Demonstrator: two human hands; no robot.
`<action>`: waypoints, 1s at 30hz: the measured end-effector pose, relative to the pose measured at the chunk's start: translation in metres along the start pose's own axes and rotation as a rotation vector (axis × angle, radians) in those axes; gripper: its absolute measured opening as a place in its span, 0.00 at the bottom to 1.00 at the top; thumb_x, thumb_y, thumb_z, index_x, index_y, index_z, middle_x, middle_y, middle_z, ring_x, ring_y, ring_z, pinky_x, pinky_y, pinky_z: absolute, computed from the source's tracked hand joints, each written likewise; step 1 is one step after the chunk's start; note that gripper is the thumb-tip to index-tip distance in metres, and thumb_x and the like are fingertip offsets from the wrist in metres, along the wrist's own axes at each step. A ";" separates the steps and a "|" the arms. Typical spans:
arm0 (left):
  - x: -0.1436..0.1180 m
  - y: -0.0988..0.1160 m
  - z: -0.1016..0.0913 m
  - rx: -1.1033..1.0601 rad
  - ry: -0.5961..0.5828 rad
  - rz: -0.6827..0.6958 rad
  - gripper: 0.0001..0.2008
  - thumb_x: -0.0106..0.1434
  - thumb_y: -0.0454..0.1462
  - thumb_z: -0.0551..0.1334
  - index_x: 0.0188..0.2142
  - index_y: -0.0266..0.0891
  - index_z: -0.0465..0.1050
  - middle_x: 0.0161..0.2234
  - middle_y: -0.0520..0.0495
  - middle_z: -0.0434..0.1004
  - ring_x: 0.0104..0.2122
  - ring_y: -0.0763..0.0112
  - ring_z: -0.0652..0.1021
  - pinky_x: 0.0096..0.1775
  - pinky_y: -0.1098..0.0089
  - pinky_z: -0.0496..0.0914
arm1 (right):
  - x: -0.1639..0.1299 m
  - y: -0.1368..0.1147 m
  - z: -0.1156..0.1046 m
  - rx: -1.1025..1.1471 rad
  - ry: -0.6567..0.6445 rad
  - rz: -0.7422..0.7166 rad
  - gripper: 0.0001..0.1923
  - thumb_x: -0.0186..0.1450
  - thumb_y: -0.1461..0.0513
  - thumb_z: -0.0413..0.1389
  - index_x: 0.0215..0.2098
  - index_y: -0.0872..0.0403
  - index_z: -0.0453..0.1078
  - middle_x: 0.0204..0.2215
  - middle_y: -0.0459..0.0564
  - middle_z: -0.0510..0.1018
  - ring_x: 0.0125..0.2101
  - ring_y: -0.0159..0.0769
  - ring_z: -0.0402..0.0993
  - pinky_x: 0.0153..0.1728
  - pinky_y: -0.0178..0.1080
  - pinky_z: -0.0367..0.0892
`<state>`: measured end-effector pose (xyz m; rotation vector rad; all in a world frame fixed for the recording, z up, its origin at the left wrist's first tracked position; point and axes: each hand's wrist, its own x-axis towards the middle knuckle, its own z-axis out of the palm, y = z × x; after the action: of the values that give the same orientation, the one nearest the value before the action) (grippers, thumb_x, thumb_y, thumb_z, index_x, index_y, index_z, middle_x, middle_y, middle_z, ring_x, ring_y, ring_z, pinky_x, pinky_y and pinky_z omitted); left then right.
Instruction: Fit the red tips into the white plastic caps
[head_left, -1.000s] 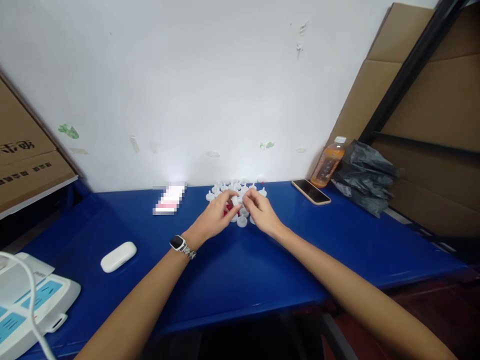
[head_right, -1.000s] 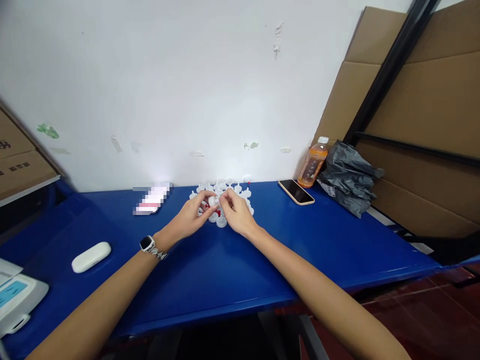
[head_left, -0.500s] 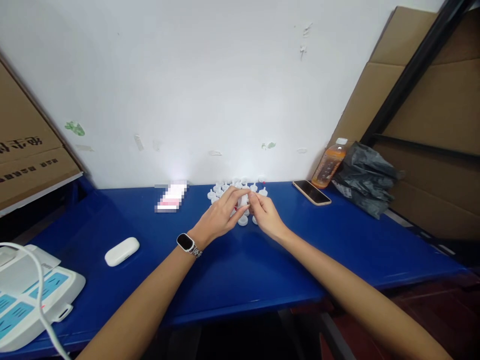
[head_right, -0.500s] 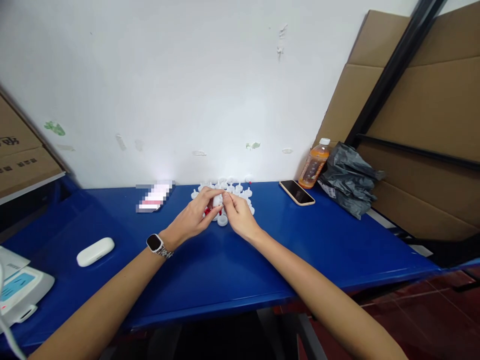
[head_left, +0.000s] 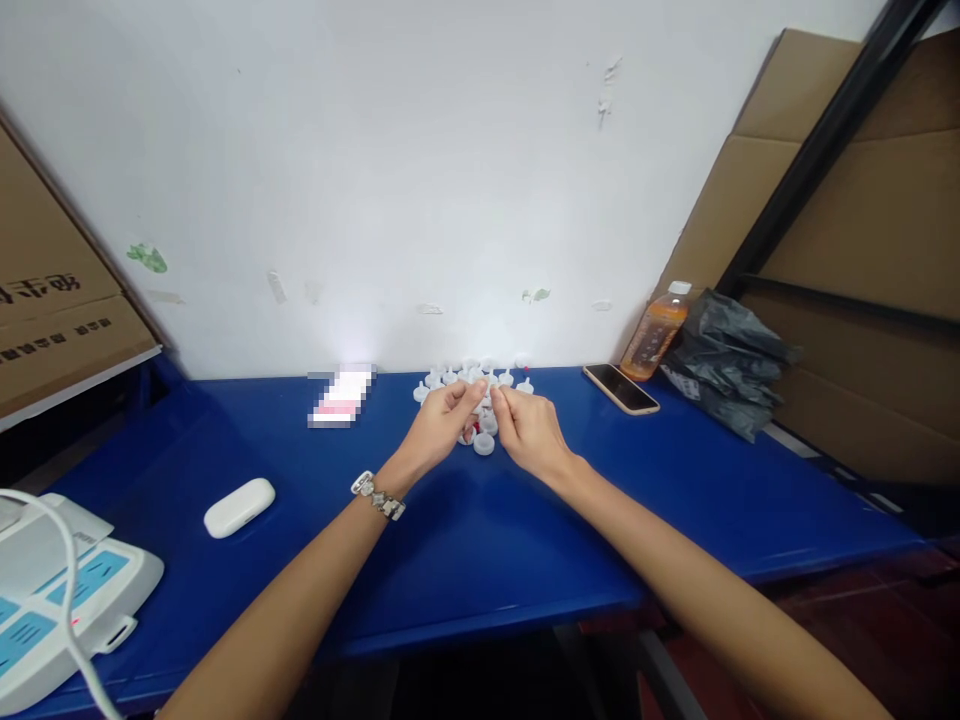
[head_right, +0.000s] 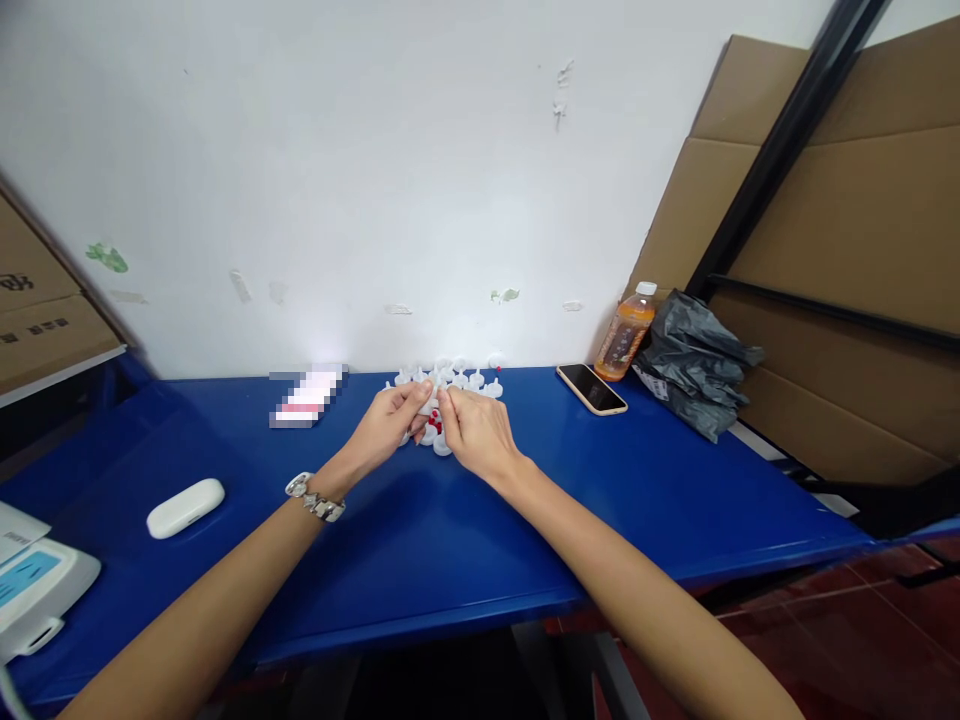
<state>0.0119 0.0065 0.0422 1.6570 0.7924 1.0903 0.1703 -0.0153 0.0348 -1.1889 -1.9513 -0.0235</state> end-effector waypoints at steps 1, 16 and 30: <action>0.001 0.001 -0.001 -0.023 -0.033 -0.043 0.25 0.65 0.57 0.55 0.26 0.38 0.63 0.17 0.57 0.58 0.18 0.77 0.67 0.24 0.73 0.64 | 0.000 0.000 0.000 -0.033 0.000 -0.018 0.22 0.74 0.54 0.39 0.25 0.52 0.58 0.20 0.46 0.67 0.22 0.32 0.60 0.26 0.36 0.51; -0.005 0.003 0.004 -0.011 -0.020 0.103 0.18 0.67 0.52 0.58 0.35 0.39 0.64 0.24 0.56 0.62 0.23 0.78 0.65 0.26 0.75 0.60 | 0.007 -0.004 0.003 0.454 -0.013 0.204 0.26 0.72 0.44 0.41 0.23 0.51 0.56 0.18 0.44 0.61 0.20 0.31 0.57 0.24 0.36 0.54; -0.013 0.003 -0.011 0.435 -0.022 0.145 0.16 0.70 0.51 0.52 0.42 0.41 0.64 0.25 0.55 0.61 0.25 0.72 0.65 0.30 0.70 0.59 | 0.006 -0.007 0.013 0.707 -0.175 0.315 0.28 0.68 0.39 0.43 0.22 0.50 0.53 0.17 0.41 0.55 0.18 0.29 0.51 0.20 0.35 0.51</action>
<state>-0.0028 -0.0017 0.0429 2.1143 0.9557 1.0452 0.1556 -0.0093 0.0327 -1.0081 -1.6646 0.8845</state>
